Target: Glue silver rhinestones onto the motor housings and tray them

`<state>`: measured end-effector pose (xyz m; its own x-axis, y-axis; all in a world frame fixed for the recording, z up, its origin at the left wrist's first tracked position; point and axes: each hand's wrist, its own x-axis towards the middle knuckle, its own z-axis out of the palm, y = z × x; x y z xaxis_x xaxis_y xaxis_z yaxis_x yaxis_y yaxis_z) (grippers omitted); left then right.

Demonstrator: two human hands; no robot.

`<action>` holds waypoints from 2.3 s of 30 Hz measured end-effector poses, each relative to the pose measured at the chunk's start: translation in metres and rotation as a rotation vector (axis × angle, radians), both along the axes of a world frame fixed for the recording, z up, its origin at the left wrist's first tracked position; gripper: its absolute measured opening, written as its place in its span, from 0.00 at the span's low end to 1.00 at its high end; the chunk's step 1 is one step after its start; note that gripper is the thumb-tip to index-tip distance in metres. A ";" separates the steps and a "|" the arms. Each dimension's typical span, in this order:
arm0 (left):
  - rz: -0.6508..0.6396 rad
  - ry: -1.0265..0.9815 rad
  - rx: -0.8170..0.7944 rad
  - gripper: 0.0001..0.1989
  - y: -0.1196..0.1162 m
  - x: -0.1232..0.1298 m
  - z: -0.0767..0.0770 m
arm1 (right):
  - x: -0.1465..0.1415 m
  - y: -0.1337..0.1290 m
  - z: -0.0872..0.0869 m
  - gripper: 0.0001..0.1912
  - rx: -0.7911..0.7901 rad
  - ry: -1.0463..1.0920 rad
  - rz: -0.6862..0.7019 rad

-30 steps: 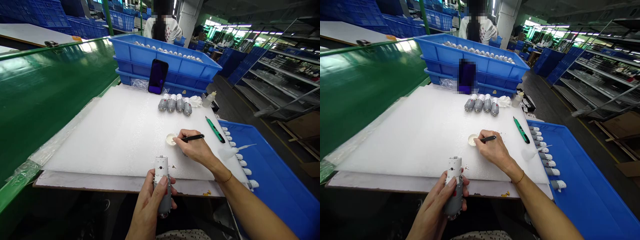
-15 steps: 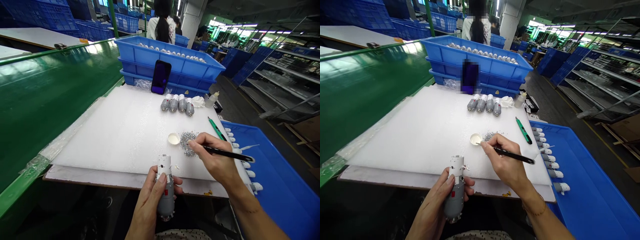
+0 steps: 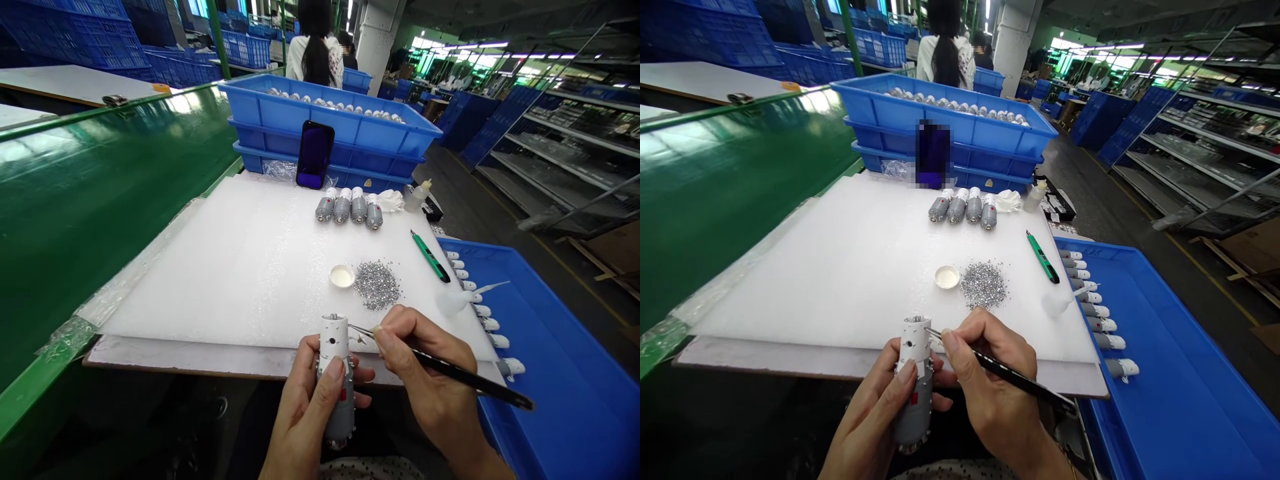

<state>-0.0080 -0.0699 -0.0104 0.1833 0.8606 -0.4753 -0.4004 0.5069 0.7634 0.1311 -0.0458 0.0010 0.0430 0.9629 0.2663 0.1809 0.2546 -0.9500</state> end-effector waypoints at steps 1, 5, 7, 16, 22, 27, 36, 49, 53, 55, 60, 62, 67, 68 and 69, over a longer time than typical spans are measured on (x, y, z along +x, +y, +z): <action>-0.006 0.004 0.010 0.15 0.000 0.000 0.000 | 0.000 -0.001 -0.001 0.13 0.001 0.008 -0.001; -0.016 -0.001 0.054 0.14 -0.002 0.000 -0.002 | -0.002 -0.002 -0.001 0.13 -0.010 0.045 0.005; -0.017 0.008 0.058 0.14 -0.002 0.000 -0.002 | -0.002 -0.002 -0.002 0.13 -0.018 0.061 0.008; -0.026 0.021 0.083 0.14 -0.001 0.000 -0.003 | 0.001 0.000 -0.006 0.13 -0.071 0.180 0.053; -0.054 0.004 0.086 0.13 -0.002 -0.001 -0.004 | 0.005 0.001 -0.009 0.14 -0.096 0.181 0.076; -0.058 0.015 0.079 0.13 -0.002 -0.001 -0.003 | 0.006 0.001 -0.009 0.14 -0.113 0.190 0.083; -0.047 0.004 0.094 0.13 -0.001 -0.001 -0.005 | 0.006 0.000 -0.008 0.14 -0.097 0.175 0.079; 0.022 0.144 0.176 0.10 -0.002 0.002 0.002 | -0.001 -0.004 0.000 0.13 -0.024 0.087 0.021; 0.001 0.243 0.246 0.10 -0.002 -0.001 0.001 | -0.001 -0.005 0.001 0.12 -0.029 0.078 0.029; -0.011 0.289 0.262 0.11 -0.003 -0.002 0.002 | 0.000 -0.006 0.001 0.12 -0.040 0.068 0.033; 0.051 0.329 0.257 0.13 -0.005 -0.001 0.005 | -0.001 -0.006 -0.001 0.12 -0.053 0.099 0.040; 0.116 0.328 0.248 0.13 -0.005 0.000 0.004 | -0.001 -0.006 -0.002 0.12 -0.052 0.096 0.038; 0.170 0.399 0.315 0.11 -0.003 0.002 0.002 | -0.002 -0.008 -0.002 0.12 -0.044 0.021 0.029; 0.176 0.454 0.334 0.11 -0.002 0.002 0.001 | -0.003 -0.009 -0.002 0.12 -0.047 0.006 0.025; 0.193 0.518 0.352 0.10 -0.002 0.003 0.000 | -0.004 -0.010 -0.001 0.13 -0.050 -0.003 0.020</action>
<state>-0.0051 -0.0714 -0.0100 -0.1669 0.9753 -0.1444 0.0051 0.1473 0.9891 0.1272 -0.0555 -0.0003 0.0229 0.9757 0.2178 0.1794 0.2103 -0.9610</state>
